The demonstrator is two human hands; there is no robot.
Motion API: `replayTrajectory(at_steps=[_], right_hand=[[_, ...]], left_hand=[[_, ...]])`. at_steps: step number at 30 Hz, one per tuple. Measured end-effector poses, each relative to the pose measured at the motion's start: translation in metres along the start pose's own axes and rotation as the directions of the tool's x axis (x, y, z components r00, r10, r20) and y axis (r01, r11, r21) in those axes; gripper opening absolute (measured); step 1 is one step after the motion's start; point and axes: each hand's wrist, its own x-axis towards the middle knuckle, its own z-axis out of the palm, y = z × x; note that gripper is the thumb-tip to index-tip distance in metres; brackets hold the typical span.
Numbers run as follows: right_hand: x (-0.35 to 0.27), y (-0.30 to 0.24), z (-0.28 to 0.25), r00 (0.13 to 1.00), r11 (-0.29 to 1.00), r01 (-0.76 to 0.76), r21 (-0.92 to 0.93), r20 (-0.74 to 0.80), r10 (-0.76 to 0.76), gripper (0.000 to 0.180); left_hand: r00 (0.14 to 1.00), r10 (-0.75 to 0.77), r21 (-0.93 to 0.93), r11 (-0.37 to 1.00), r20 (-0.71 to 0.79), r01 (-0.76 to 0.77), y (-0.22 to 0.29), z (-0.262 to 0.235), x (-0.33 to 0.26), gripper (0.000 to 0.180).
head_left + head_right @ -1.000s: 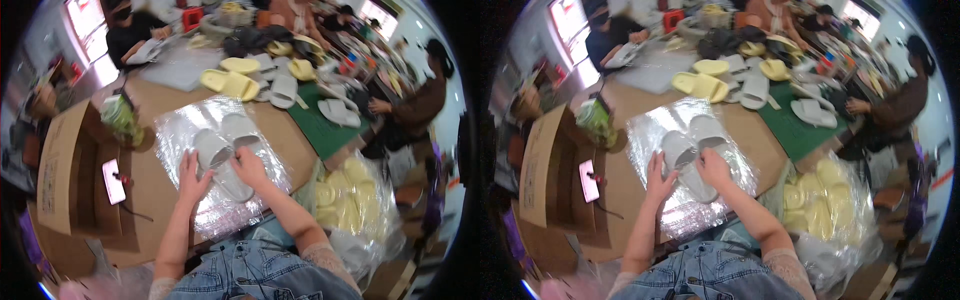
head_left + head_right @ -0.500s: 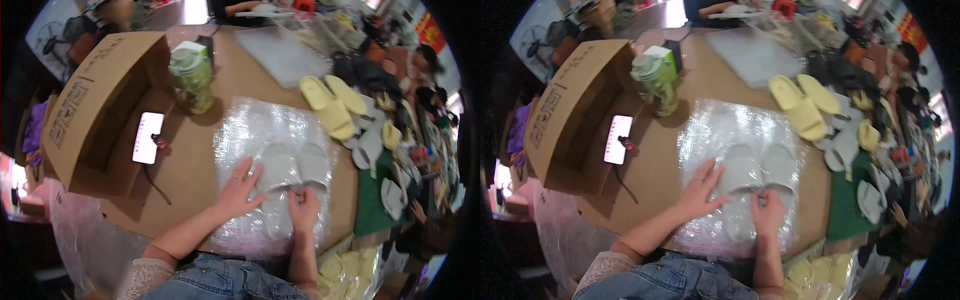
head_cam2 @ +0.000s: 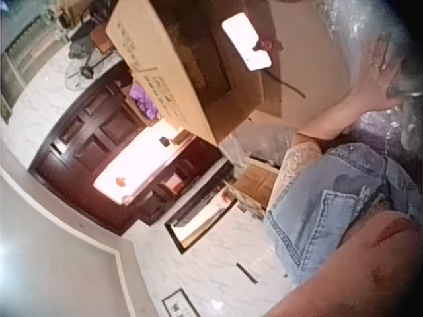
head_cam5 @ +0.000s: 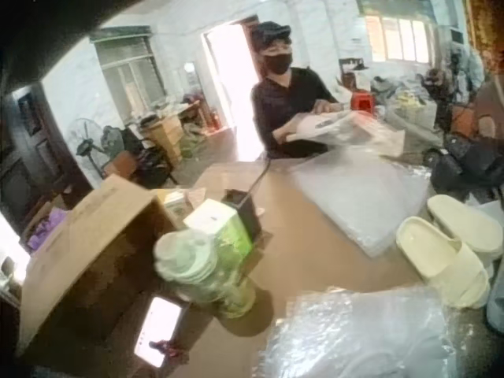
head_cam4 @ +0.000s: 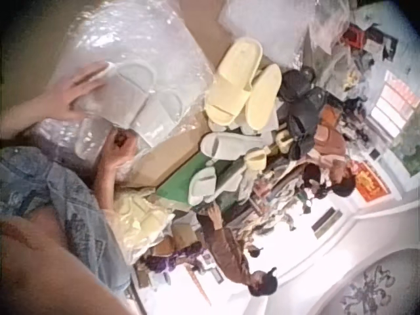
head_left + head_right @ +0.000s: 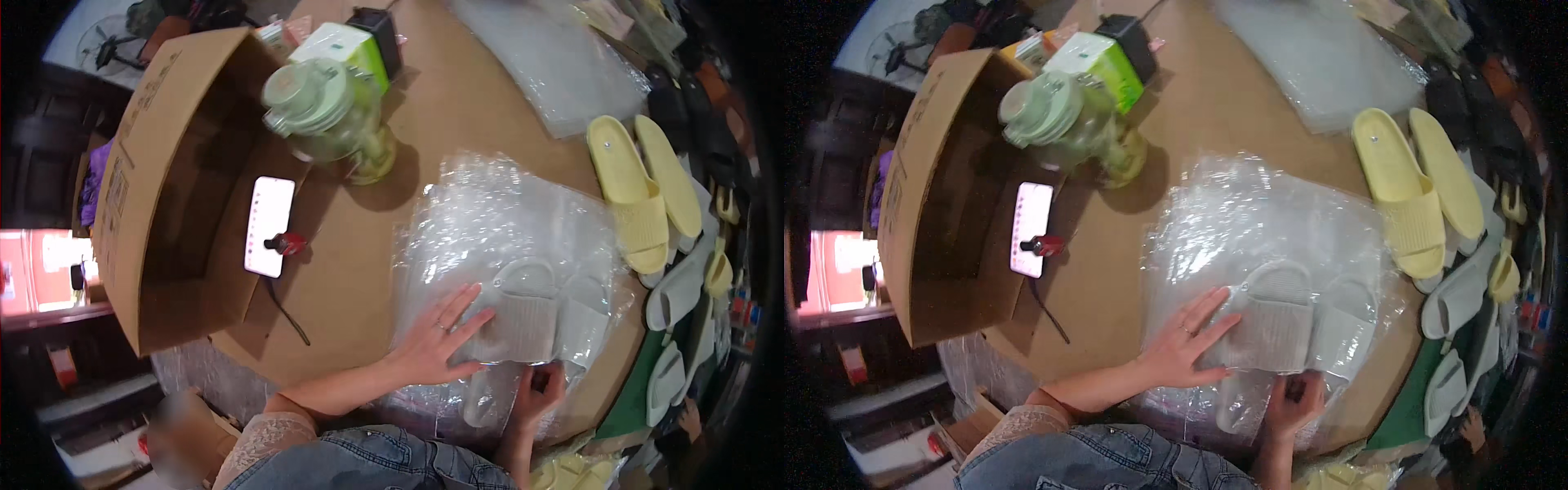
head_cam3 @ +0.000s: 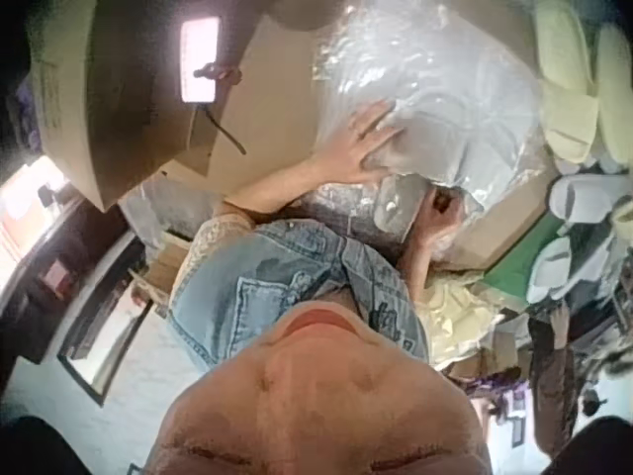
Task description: The person picks up pairs of yellow and white slippers from a table and places them into a large plastic bag. The person handles the slippers one pair at a time, arranging them inside the bag. Other workers are visible in the background performing similar tasks.
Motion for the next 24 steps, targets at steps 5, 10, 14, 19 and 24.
replayTrajectory(at_steps=[5,10,14,19,24], right_hand=[[0.008,-0.019,-0.008,0.999,1.0,0.022,-0.019,0.043,-0.021,0.025],[0.014,-0.019,-0.009,0.995,0.992,0.1,-0.074,0.024,-0.098,0.026],[0.01,-0.019,-0.005,0.992,0.993,0.111,-0.04,-0.058,-0.113,0.026],[-0.005,-0.026,-0.021,0.992,0.991,0.114,0.067,-0.067,-0.11,0.027],[-0.094,-0.047,-0.075,0.967,0.959,0.166,0.23,-0.228,-0.113,0.025]], left_hand=[[0.999,-0.028,0.099,0.995,0.034,0.024,0.003,-0.005,0.002,0.082],[0.995,-0.103,0.075,0.992,0.003,0.102,0.007,0.004,-0.008,0.084],[0.997,-0.055,0.173,0.984,0.045,0.047,0.009,0.006,-0.004,0.084],[0.996,-0.085,0.079,0.993,0.002,0.084,0.019,0.016,-0.004,0.083],[0.999,0.023,0.156,0.987,0.043,-0.03,0.016,0.016,-0.006,0.066]])
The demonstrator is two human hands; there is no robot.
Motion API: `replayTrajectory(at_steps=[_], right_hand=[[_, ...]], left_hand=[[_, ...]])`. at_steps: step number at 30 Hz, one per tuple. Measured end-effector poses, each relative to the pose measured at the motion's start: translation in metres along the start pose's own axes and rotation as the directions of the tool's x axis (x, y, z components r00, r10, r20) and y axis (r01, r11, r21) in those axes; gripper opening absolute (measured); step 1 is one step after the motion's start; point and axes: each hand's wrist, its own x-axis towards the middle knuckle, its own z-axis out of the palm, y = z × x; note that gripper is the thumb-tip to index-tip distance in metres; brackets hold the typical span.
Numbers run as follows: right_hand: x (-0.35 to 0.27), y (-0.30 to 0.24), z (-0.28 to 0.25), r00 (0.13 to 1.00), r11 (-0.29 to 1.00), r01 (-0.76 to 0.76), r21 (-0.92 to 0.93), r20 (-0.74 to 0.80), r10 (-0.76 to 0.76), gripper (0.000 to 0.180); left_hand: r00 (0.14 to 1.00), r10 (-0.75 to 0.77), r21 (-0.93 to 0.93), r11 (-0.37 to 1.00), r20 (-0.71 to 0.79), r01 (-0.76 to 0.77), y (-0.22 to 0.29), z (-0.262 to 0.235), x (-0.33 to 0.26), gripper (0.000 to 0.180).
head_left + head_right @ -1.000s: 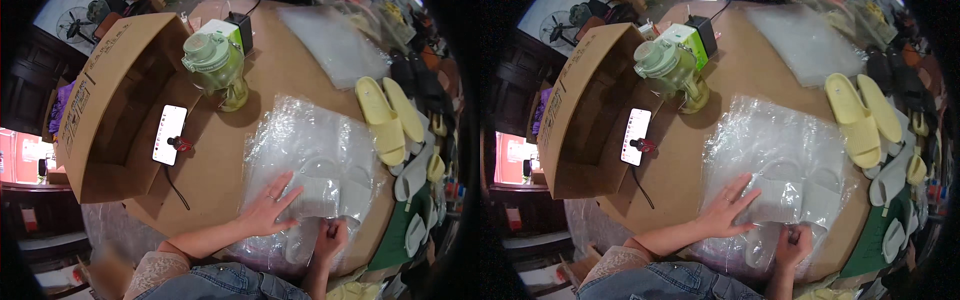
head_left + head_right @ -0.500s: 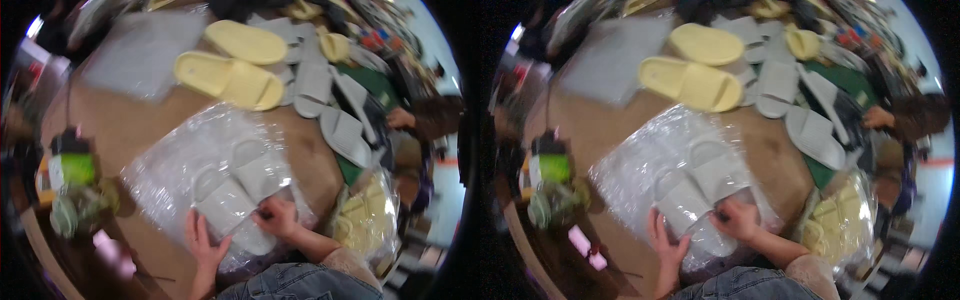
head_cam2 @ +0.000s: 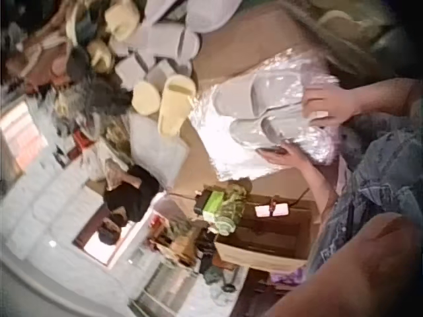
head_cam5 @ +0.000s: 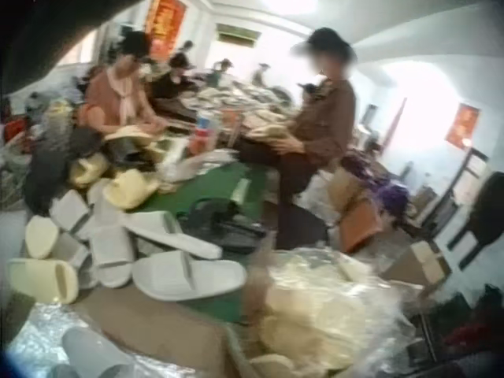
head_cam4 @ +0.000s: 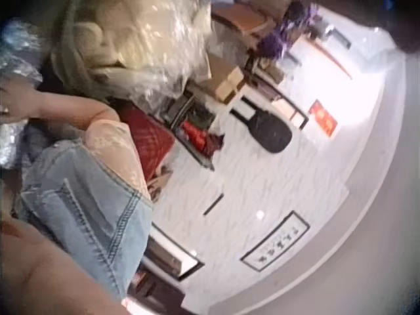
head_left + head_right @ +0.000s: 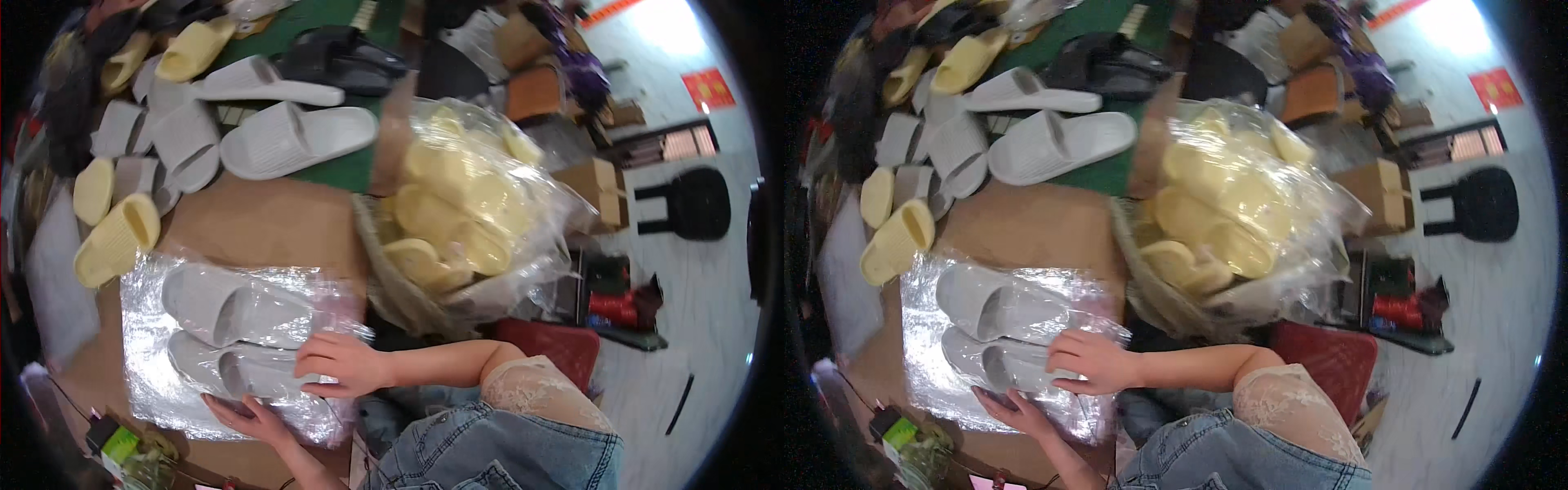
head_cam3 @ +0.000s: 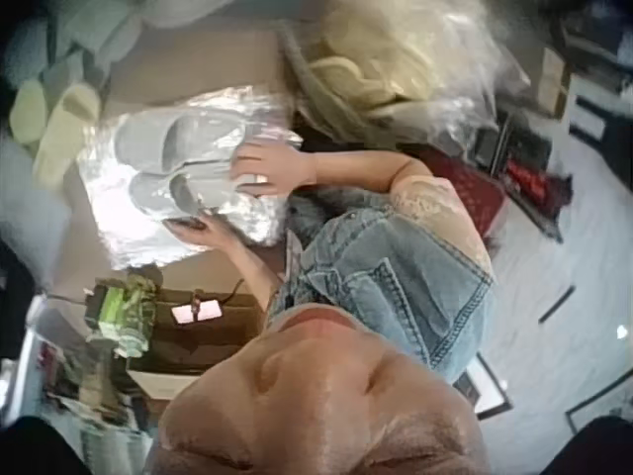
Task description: The person picks up pairs of yellow and white slippers from a table and places them into a large plastic bag. The person handles the slippers one pair at a time, arranging them inside the bag. Other workers are visible in the background performing similar tasks.
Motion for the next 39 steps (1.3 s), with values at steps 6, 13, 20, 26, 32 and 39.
replayTrajectory(at_steps=[6,13,20,26,32,39], right_hand=[[-0.183,-0.055,-0.086,0.931,0.923,-0.358,-0.142,0.027,0.365,0.013],[-0.462,-0.021,-0.186,0.258,-0.14,-0.707,-0.693,-0.437,0.862,0.018],[-0.586,-0.019,-0.252,-0.392,-0.645,-0.402,-0.65,-0.514,0.763,0.071],[-0.662,-0.029,-0.276,-0.431,-0.649,-0.401,-0.647,-0.492,0.757,0.09],[-0.708,-0.06,-0.266,-0.532,-0.667,-0.463,-0.584,-0.419,0.736,0.105],[-0.534,0.009,-0.224,0.143,0.199,-0.82,-0.537,0.145,0.979,0.041]], left_hand=[[0.999,0.015,0.031,0.999,0.039,-0.016,-0.001,0.0,-0.002,0.066],[0.997,0.037,0.072,0.997,0.074,-0.043,-0.01,-0.002,-0.005,0.065],[0.979,0.124,0.238,0.958,0.161,-0.16,-0.001,-0.033,0.0,0.069],[0.927,0.172,0.246,0.933,0.332,-0.262,0.068,-0.036,-0.036,0.069],[0.962,0.063,0.275,0.951,0.267,-0.139,0.052,-0.01,-0.034,0.072],[0.985,-0.023,0.171,0.985,0.171,-0.007,0.066,-0.019,-0.018,0.08]])
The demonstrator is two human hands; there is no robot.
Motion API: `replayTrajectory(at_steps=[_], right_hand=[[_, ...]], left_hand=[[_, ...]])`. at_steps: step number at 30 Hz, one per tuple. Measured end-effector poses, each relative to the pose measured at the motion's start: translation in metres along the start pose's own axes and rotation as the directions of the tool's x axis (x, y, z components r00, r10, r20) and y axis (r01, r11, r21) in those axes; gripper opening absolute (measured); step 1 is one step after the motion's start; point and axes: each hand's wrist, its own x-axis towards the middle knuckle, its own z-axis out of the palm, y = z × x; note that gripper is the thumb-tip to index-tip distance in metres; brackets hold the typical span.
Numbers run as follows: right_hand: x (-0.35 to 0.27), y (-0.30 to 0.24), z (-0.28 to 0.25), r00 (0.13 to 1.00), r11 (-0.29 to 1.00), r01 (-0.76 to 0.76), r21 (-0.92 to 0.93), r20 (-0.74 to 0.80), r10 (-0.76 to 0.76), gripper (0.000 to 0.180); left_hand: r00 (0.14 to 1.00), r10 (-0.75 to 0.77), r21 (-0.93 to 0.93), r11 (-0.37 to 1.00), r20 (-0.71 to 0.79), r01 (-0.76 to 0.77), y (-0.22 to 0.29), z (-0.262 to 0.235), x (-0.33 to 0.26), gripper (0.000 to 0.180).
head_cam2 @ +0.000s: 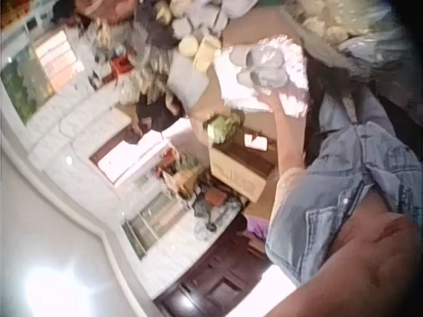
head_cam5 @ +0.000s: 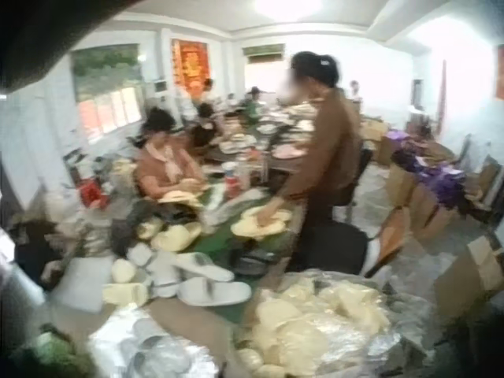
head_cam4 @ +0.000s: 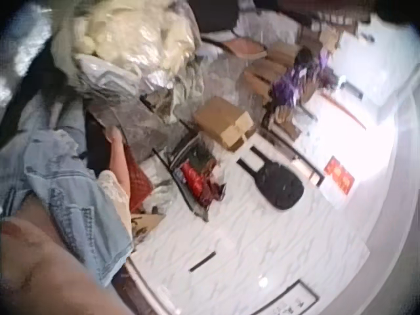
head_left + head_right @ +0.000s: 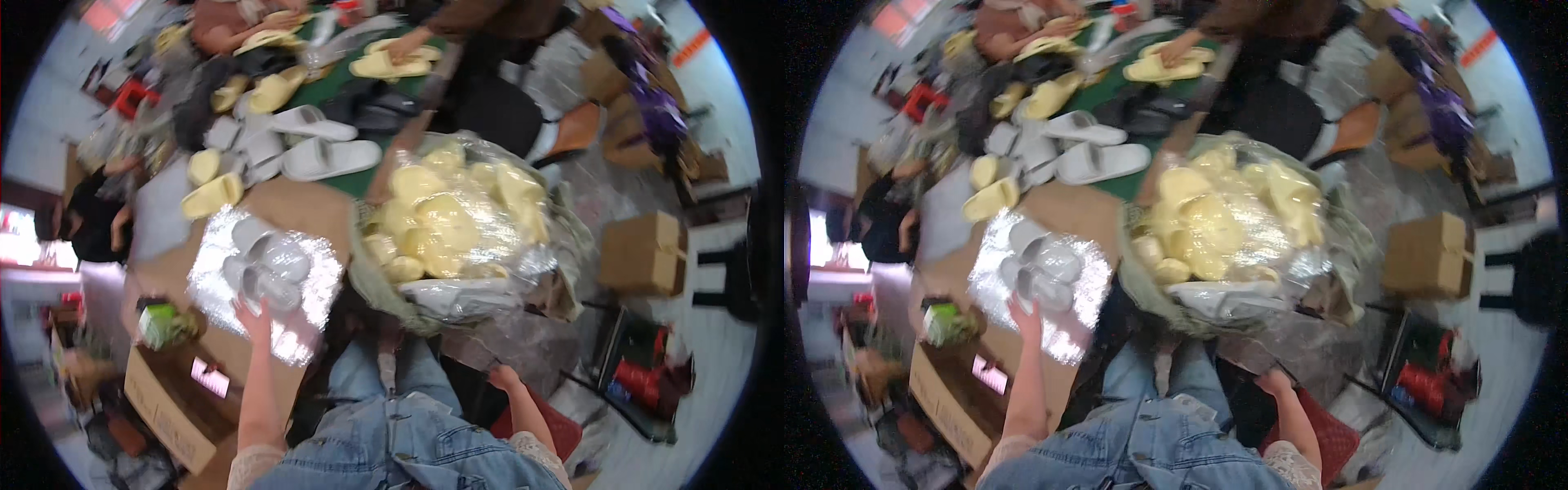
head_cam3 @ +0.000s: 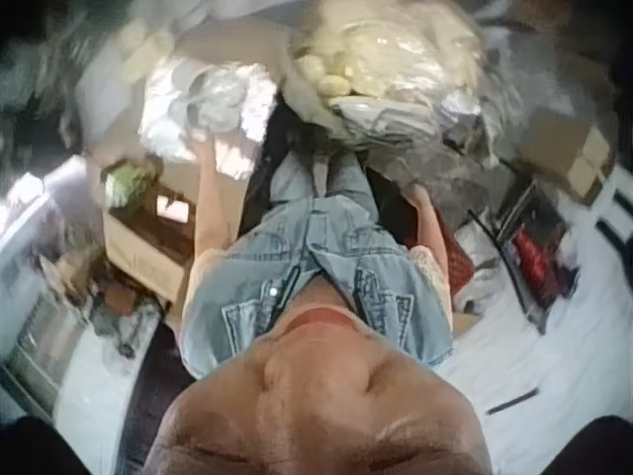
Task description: The person picks up pairs of yellow and white slippers from a table and places them into a large plastic bag. The person handles the slippers one pair at a time, arranging them inside the bag. Other workers are visible in the background performing similar tasks.
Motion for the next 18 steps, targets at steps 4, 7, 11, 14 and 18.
replayTrajectory(at_steps=[4,7,11,14,18], right_hand=[[0.003,-0.222,-0.126,0.831,0.786,0.552,0.277,-0.113,-0.544,0.033],[-0.006,-0.37,-0.185,0.647,0.536,0.744,0.398,-0.231,-0.727,0.023],[0.043,-0.525,-0.187,0.41,0.421,0.905,0.063,-0.4,-0.82,0.019],[0.086,-0.609,-0.162,0.47,0.52,0.848,-0.099,-0.311,-0.826,0.036],[0.113,-0.674,-0.118,0.601,0.669,0.677,-0.307,-0.294,-0.743,0.058]], left_hand=[[0.949,-0.289,-0.035,0.957,-0.129,0.287,-0.015,-0.009,0.007,0.093],[0.84,-0.539,-0.22,0.829,-0.066,0.515,-0.032,-0.017,0.014,0.1],[0.802,-0.579,-0.36,0.724,0.148,0.589,-0.068,-0.01,0.02,0.104],[0.883,-0.452,-0.255,0.846,0.122,0.469,-0.077,0.004,0.008,0.101],[0.926,-0.359,-0.232,0.897,0.119,0.377,-0.059,-0.007,-0.006,0.098]])
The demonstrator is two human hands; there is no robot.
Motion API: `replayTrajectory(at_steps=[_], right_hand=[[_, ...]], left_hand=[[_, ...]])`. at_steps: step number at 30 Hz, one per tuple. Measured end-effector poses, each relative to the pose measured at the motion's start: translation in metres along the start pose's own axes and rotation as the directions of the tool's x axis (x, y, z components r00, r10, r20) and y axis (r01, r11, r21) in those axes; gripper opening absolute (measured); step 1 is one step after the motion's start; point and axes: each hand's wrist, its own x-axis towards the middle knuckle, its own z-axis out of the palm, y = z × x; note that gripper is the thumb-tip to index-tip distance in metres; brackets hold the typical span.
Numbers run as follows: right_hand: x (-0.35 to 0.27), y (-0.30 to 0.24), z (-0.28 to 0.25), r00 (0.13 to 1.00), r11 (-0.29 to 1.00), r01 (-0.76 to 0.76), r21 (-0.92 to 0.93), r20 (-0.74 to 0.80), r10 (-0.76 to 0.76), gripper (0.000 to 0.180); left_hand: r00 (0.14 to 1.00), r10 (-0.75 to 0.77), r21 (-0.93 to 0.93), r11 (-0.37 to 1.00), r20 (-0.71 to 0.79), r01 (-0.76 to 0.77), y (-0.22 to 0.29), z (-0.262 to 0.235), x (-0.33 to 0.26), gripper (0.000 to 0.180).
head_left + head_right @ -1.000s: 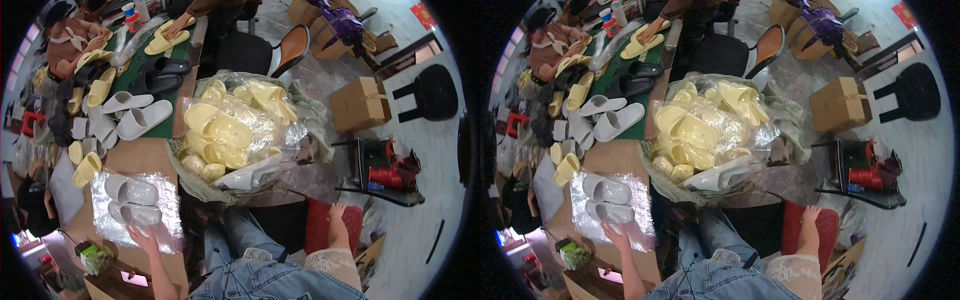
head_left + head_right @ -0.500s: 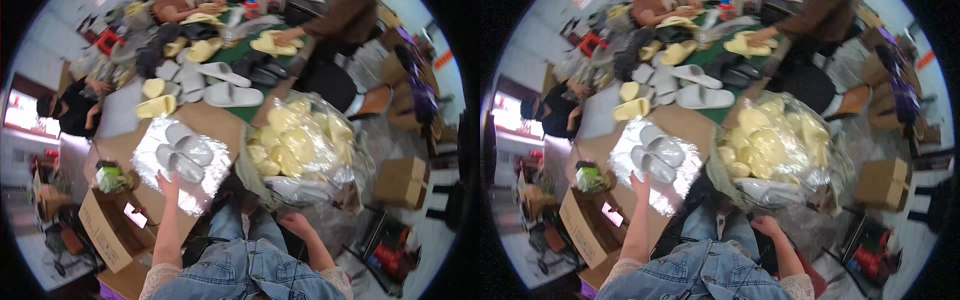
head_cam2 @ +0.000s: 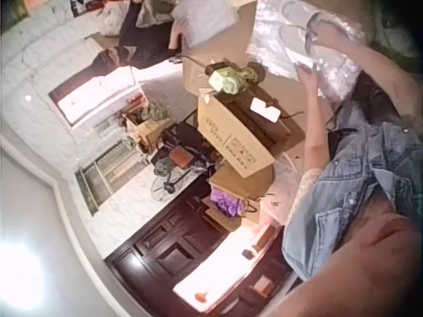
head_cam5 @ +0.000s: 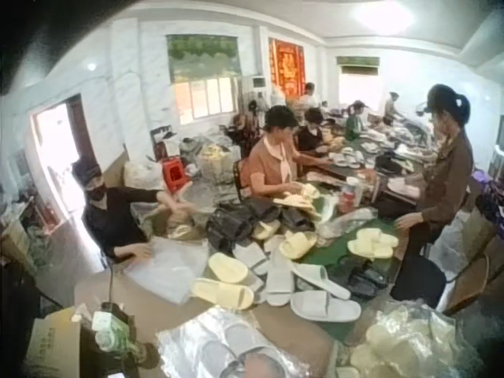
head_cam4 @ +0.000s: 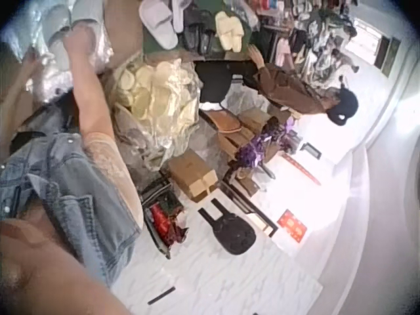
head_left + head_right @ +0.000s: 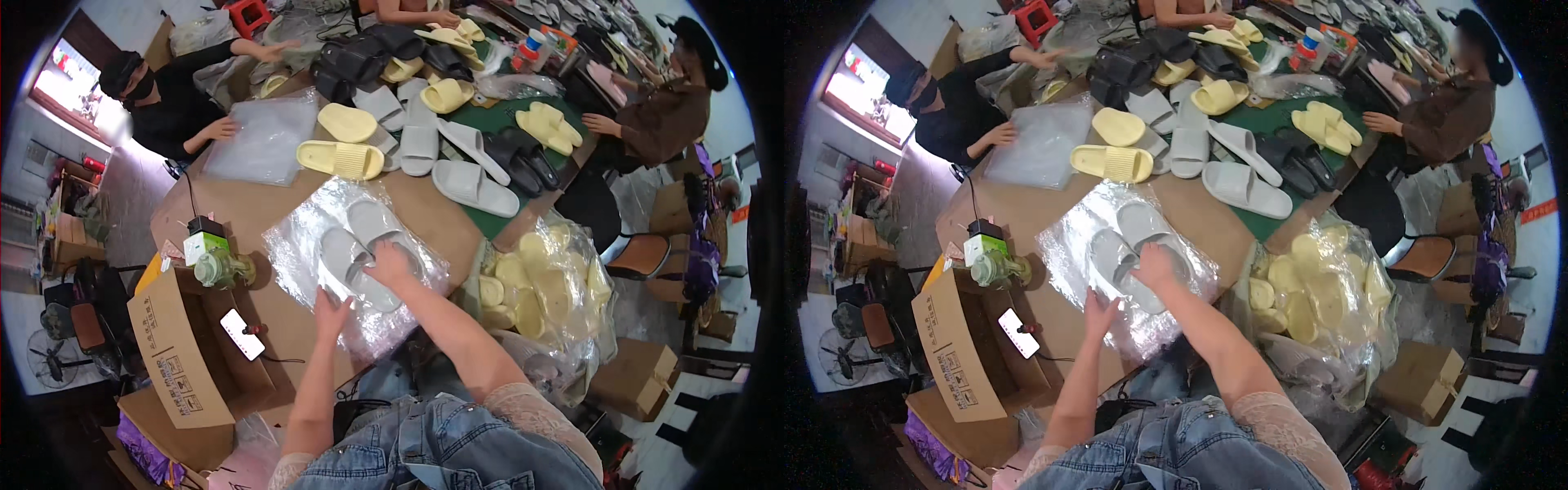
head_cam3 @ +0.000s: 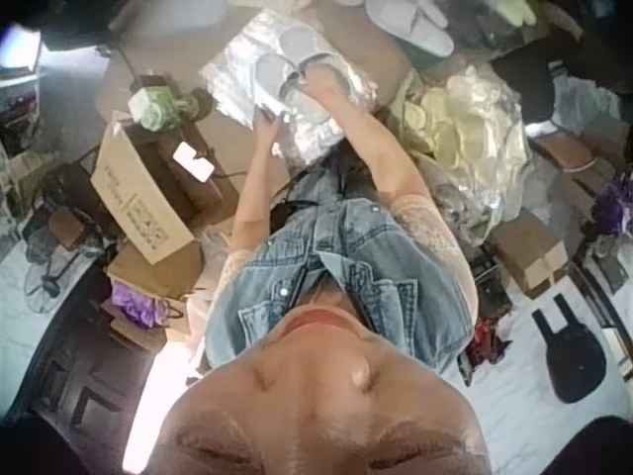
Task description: The person picks up pairs of yellow and white slippers from a table and places them into a large plastic bag. The person handles the slippers one pair at a time, arranging them inside the bag. Other workers are visible in the background performing similar tasks.
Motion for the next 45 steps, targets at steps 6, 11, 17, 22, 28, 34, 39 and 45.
replayTrajectory(at_steps=[6,11,17,22,28,34,39,45], right_hand=[[0.007,0.003,0.048,0.997,1.0,0.002,0.029,-0.082,0.0,0.056],[-0.001,0.021,0.021,0.998,0.996,0.068,0.063,0.008,-0.069,0.059],[0.018,-0.002,0.039,1.0,0.995,-0.004,-0.098,-0.03,0.002,0.047],[0.024,0.004,0.052,0.995,0.995,0.095,-0.041,-0.035,-0.097,0.028],[0.026,0.01,0.045,0.987,0.967,0.128,0.221,0.064,-0.145,0.027],[-0.048,0.053,-0.022,0.959,0.903,0.271,0.333,-0.18,-0.221,0.026],[-0.195,0.103,-0.119,0.909,0.883,0.094,0.459,-0.401,0.112,0.012],[-0.342,0.204,-0.15,0.448,0.829,-0.292,0.477,-0.698,0.559,0.007]], left_hand=[[0.988,0.125,0.101,0.986,0.093,-0.135,0.0,-0.017,-0.012,0.097],[0.995,0.041,0.149,0.987,0.086,-0.053,0.023,-0.018,-0.002,0.096],[0.994,0.032,0.368,0.927,0.108,-0.07,0.027,-0.006,0.001,0.101],[0.989,0.025,0.366,0.927,0.149,-0.079,0.026,-0.009,0.004,0.103],[0.985,-0.042,0.387,0.922,0.17,-0.028,0.028,-0.01,-0.002,0.11],[0.971,0.004,0.292,0.953,0.241,-0.076,0.013,-0.017,0.005,0.109],[0.962,0.186,0.529,0.805,0.202,-0.267,0.086,-0.049,-0.017,0.092],[0.748,0.253,-0.038,0.956,0.613,-0.292,0.144,0.011,-0.064,0.077]])
